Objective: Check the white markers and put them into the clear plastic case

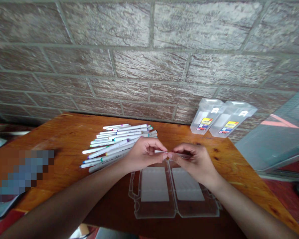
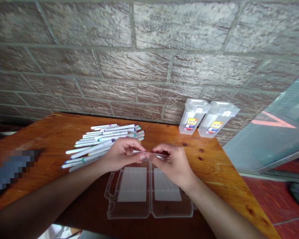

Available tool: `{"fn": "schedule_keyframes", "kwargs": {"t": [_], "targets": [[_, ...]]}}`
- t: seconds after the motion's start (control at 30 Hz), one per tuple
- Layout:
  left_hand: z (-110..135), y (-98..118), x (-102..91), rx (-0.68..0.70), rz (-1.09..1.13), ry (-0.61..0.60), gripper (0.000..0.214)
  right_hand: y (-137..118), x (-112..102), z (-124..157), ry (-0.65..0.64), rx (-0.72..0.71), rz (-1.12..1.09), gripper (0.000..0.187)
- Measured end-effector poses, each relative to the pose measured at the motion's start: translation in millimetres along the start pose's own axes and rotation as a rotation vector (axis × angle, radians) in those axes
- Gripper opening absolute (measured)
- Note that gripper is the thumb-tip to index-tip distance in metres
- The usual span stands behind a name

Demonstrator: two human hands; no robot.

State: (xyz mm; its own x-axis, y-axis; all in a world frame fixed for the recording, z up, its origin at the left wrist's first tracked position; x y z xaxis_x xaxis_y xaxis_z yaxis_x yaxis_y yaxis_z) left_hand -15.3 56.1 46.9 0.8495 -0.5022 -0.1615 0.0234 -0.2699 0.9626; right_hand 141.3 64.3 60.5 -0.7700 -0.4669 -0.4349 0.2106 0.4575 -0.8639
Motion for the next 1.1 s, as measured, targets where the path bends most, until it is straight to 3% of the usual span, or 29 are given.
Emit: {"fn": "schedule_keyframes", "kwargs": {"t": [0.4, 0.77, 1.1], "targets": [[0.1, -0.6, -6.6, 0.015, 0.169, 0.019, 0.02, 3.7, -0.6, -5.9, -0.032, 0.002, -0.209, 0.014], [-0.1, 1.1, -11.2, -0.015, 0.174, 0.068, 0.023, 1.1, -4.8, -6.1, -0.012, -0.008, -0.166, 0.018], [-0.5, 1.1, -7.7, 0.007, 0.169, 0.021, 0.019, 1.7, -8.2, -4.8, 0.059, 0.023, -0.112, 0.022]]}}
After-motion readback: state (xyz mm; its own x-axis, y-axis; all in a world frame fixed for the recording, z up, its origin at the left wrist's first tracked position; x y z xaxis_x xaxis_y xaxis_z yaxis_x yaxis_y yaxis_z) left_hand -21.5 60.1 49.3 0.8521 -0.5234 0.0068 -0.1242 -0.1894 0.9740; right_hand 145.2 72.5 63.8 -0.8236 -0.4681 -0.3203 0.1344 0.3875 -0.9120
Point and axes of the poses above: each hand's wrist, its own z-axis away from the middle knuckle, its own x-axis out of the palm, y = z × x, the point moved 8 cm from there along -z, towards the middle knuckle, and after that the axes turned 12 degrees about -y, right-handed, at the moved point
